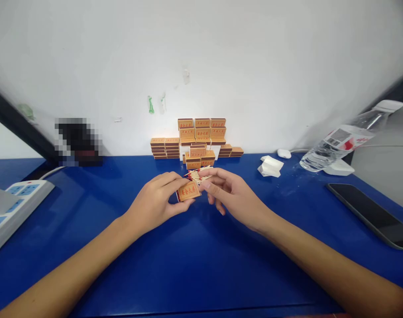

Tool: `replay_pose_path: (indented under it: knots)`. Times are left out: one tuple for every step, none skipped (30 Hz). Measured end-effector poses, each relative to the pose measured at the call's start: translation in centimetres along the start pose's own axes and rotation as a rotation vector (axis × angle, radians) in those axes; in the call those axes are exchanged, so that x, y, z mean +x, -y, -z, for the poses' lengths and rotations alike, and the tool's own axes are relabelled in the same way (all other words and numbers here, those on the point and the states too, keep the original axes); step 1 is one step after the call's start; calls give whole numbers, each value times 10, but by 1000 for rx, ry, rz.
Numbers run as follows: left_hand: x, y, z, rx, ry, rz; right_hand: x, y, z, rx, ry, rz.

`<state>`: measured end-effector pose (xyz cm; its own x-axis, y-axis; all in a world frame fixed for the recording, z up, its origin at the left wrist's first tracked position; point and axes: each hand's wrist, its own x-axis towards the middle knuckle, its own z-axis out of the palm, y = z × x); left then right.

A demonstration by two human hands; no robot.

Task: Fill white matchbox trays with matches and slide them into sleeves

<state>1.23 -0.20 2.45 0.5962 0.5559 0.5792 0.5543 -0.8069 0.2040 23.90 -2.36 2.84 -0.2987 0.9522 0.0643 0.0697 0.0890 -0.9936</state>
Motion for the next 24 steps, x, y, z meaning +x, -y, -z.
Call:
replay_pose_path:
  knots:
    - [0,0,-1,-6,-1,-7,0,-1,0,-4,-4,-3]
    - [-1,-1,-2,-8,-2,-14,0,-2,0,-7,-2,-10]
    - [-1,-1,-4,-8,0,-22,0,-3,0,-4,8,-20]
    - [-2,-2,-5,-7,2,-28,0,-5,-1,2,18,-30]
    - [-3,-2,-6,-8,1,-35,0,-7,-1,8,21,-37]
    - [-4,-2,-7,-10,0,-44,0,-9,-2,12,14,-40]
    - [-4,-2,-8,-13,-5,-51,1,-11,-2,11,-6,-37]
    - [-5,-2,-9,-18,-15,-54,1,-12,-2,7,-40,-30]
    - [-6,-1,-9,-23,-28,-48,2,-13,0,0,-77,-22]
    - [-6,0,-9,-28,-42,-34,3,-14,2,-6,-106,-20]
    - [-7,2,-8,-32,-58,-15,5,-14,5,-11,-129,-21]
    - [-7,4,-7,-34,-76,8,6,-14,9,-17,-148,-23]
    - [-8,6,-6,-34,-95,32,8,-13,15,-24,-167,-25]
    - [-8,8,-5,-32,-109,58,11,-13,22,-32,-191,-26]
    - [-9,10,-4,-31,-121,86,14,-12,31,-40,-225,-21]
    - [-10,12,-2,-33,-127,115,18,-11,42,-50,-272,-7]
    - [-11,14,-2,-39,-127,142,23,-11,55,-67,-333,12]
    - [-12,16,-1,-51,-119,168,29,-10,69,-88,-410,43]
    - [-13,17,-1,-69,-111,192,36,-11,85,-125,-489,73]
    - [-14,18,-1,-94,-99,216,44,-11,100,-178,-558,80]
    - [-14,18,-2,-125,-80,249,52,-12,115,-232,-615,65]
    - [-15,18,-3,-165,-56,294,61,-13,129,-295,-650,28]
    - [-15,17,-4,-214,-31,350,70,-15,140,-364,-682,-15]
    - [-15,15,-5,-268,-5,409,77,-16,150,-446,-691,-63]
